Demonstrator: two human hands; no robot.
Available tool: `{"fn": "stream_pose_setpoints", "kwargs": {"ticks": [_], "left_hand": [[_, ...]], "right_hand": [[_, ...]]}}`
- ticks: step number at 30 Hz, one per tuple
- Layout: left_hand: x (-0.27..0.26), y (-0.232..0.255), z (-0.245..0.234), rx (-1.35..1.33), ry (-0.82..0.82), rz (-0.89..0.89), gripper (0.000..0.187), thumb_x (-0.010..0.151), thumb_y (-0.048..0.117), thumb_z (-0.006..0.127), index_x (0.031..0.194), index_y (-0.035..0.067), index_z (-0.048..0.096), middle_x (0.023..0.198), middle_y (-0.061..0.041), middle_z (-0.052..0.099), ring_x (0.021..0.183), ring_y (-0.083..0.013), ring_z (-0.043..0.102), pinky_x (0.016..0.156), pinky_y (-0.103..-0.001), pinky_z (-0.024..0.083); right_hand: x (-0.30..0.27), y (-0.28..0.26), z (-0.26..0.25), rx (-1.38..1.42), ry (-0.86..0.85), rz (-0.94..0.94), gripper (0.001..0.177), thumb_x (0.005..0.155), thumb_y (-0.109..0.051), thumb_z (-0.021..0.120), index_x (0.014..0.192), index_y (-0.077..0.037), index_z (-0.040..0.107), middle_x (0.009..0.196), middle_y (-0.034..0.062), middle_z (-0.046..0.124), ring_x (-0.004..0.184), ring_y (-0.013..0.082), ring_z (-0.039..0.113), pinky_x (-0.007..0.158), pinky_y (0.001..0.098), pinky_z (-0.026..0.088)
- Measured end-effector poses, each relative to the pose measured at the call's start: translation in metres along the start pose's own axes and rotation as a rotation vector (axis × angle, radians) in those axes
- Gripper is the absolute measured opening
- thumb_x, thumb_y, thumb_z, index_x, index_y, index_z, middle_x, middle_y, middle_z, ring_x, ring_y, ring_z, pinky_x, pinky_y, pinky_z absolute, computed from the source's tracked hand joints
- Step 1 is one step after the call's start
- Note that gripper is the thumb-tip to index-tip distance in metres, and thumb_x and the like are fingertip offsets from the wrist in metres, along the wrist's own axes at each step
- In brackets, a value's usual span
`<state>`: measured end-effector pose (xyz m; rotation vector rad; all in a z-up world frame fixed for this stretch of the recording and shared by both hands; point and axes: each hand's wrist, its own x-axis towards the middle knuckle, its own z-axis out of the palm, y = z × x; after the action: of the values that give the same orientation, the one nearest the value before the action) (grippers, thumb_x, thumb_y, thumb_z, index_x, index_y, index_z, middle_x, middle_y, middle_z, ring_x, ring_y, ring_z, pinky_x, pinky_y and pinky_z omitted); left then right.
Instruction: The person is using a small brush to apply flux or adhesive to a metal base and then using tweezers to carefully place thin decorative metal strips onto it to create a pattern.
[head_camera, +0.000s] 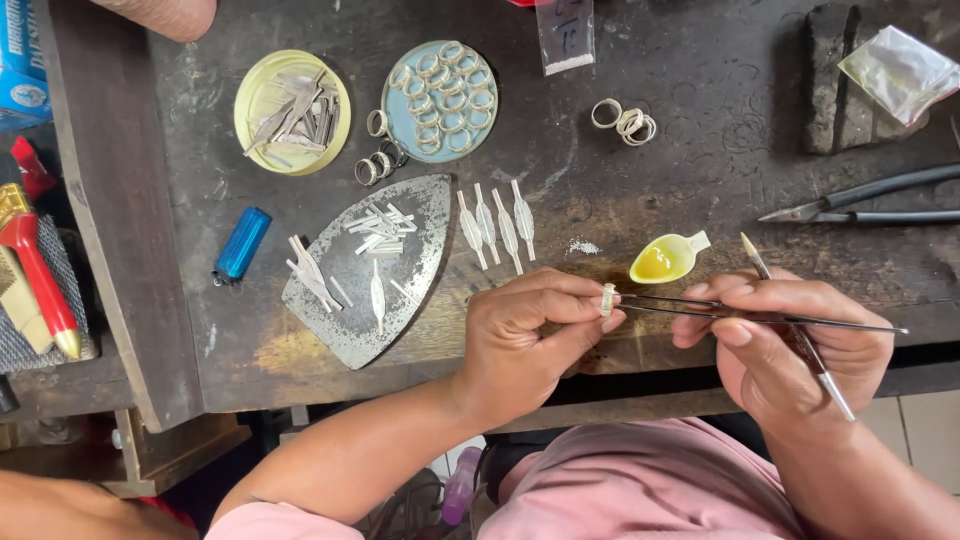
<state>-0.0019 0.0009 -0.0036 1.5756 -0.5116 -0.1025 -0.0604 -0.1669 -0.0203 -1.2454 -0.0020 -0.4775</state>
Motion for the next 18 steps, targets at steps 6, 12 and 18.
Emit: {"fn": "stream_pose_setpoints", "kwargs": {"ticks": [6,12,18], "left_hand": [[-0.0005,-0.0008,0.0008,0.003,0.008,-0.019,0.014,0.074,-0.001,0.069,0.076,0.01,0.061,0.081,-0.006,0.065,0.073,-0.0121,0.063,0.07,-0.021,0.051],[-0.0005,-0.0011,0.0003,0.02,0.002,-0.014,0.014,0.073,-0.001,0.07,0.073,0.01,0.06,0.081,-0.007,0.065,0.073,-0.0124,0.063,0.07,-0.021,0.051],[0.0007,0.0,-0.0004,0.038,-0.008,0.023,0.015,0.073,-0.001,0.069,0.073,0.009,0.059,0.08,-0.007,0.064,0.071,-0.0133,0.062,0.069,-0.023,0.051]], "right_hand": [[-0.0001,-0.0004,-0.0007,0.007,-0.014,0.021,0.018,0.075,-0.006,0.061,0.091,-0.002,0.056,0.09,0.0202,0.06,0.062,0.0249,0.065,0.053,0.0281,0.061],[-0.0013,0.0001,-0.0025,0.001,-0.044,0.008,0.019,0.074,-0.004,0.06,0.092,-0.003,0.055,0.09,0.0225,0.06,0.06,0.025,0.065,0.052,0.0278,0.06],[-0.0017,0.0006,-0.0042,0.001,-0.044,0.037,0.018,0.074,-0.004,0.06,0.091,-0.002,0.055,0.091,0.0234,0.06,0.058,0.0249,0.065,0.053,0.0282,0.06]]}}
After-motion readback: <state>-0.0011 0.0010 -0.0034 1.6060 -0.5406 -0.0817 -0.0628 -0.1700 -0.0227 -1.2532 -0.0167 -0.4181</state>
